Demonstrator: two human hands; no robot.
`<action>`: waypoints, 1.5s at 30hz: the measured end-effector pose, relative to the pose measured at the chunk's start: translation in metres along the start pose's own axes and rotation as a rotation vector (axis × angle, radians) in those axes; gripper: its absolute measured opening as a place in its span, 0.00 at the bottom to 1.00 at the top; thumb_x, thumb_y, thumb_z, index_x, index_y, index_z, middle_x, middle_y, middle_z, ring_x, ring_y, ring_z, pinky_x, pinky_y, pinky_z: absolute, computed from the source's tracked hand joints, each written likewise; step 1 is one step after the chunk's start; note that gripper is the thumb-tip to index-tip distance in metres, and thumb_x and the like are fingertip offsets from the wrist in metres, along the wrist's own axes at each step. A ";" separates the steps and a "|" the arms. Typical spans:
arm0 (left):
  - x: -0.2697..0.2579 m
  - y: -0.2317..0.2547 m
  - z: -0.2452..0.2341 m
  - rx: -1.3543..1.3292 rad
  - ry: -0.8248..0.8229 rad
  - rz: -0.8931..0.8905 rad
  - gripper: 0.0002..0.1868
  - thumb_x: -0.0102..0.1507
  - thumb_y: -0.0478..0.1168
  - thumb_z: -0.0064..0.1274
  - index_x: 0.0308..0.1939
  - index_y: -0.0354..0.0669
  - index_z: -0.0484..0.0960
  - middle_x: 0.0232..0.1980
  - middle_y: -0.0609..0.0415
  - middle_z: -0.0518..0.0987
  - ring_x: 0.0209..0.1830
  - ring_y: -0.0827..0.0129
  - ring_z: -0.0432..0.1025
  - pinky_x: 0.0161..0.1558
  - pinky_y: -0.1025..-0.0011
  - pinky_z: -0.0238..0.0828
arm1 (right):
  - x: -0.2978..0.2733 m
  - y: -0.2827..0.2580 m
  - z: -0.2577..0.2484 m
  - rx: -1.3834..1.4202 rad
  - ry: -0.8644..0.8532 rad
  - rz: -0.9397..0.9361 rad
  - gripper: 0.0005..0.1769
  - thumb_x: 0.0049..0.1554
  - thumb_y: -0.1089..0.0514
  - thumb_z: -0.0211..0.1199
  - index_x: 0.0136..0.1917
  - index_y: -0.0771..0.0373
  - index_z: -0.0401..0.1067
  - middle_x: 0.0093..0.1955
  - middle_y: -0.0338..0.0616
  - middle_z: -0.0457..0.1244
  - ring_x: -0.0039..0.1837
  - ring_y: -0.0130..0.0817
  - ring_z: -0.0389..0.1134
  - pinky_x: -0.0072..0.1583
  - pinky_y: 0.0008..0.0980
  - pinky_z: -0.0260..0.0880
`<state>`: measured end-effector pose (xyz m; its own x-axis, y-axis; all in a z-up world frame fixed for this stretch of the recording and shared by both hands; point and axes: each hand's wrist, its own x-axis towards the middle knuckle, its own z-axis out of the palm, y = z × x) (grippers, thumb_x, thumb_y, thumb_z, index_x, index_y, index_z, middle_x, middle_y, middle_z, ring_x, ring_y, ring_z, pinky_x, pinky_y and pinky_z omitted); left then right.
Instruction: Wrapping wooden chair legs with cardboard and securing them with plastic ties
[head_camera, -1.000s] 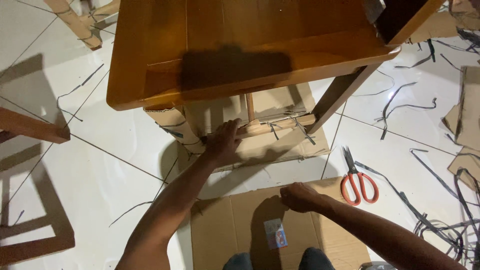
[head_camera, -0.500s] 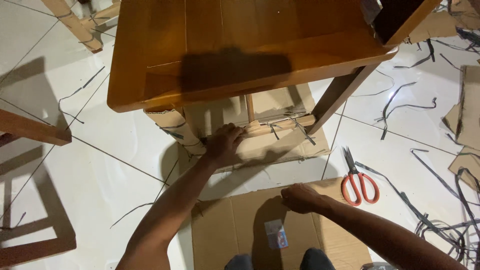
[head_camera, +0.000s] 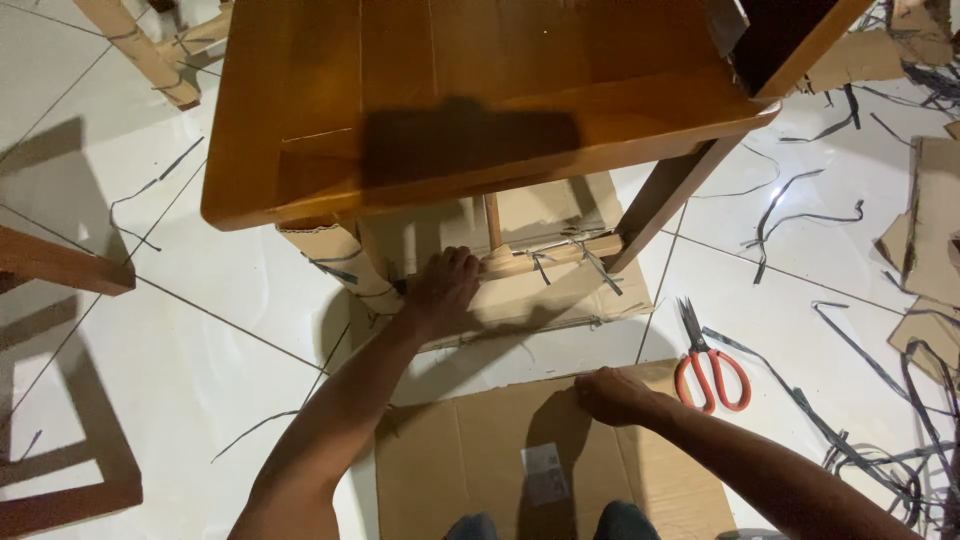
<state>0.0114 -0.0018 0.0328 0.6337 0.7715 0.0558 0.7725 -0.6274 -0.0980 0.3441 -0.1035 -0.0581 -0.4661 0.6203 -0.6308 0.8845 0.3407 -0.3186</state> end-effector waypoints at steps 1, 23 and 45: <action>0.000 0.000 -0.007 0.000 -0.001 0.003 0.15 0.69 0.44 0.46 0.52 0.35 0.72 0.47 0.43 0.72 0.46 0.50 0.74 0.43 0.56 0.71 | 0.004 0.005 0.004 0.002 0.000 0.001 0.14 0.60 0.49 0.54 0.42 0.58 0.74 0.43 0.50 0.71 0.46 0.48 0.76 0.44 0.39 0.76; 0.037 0.014 0.037 0.045 -0.343 -0.599 0.32 0.70 0.68 0.31 0.69 0.58 0.69 0.46 0.51 0.86 0.33 0.70 0.80 0.31 0.75 0.65 | 0.054 0.103 0.020 -0.018 0.691 -0.388 0.13 0.62 0.47 0.54 0.56 0.54 0.66 0.51 0.44 0.57 0.50 0.50 0.65 0.48 0.49 0.71; 0.012 0.005 0.028 -0.227 -0.052 -0.366 0.30 0.67 0.60 0.39 0.64 0.47 0.75 0.52 0.43 0.83 0.45 0.44 0.80 0.40 0.49 0.77 | -0.036 0.246 -0.072 0.554 0.733 0.676 0.29 0.68 0.51 0.31 0.76 0.62 0.57 0.83 0.45 0.48 0.79 0.53 0.48 0.70 0.64 0.58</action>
<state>0.0217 0.0077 0.0047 0.3176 0.9482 -0.0040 0.9391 -0.3139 0.1401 0.5770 0.0092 -0.0627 0.3721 0.8833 -0.2852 0.7593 -0.4664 -0.4538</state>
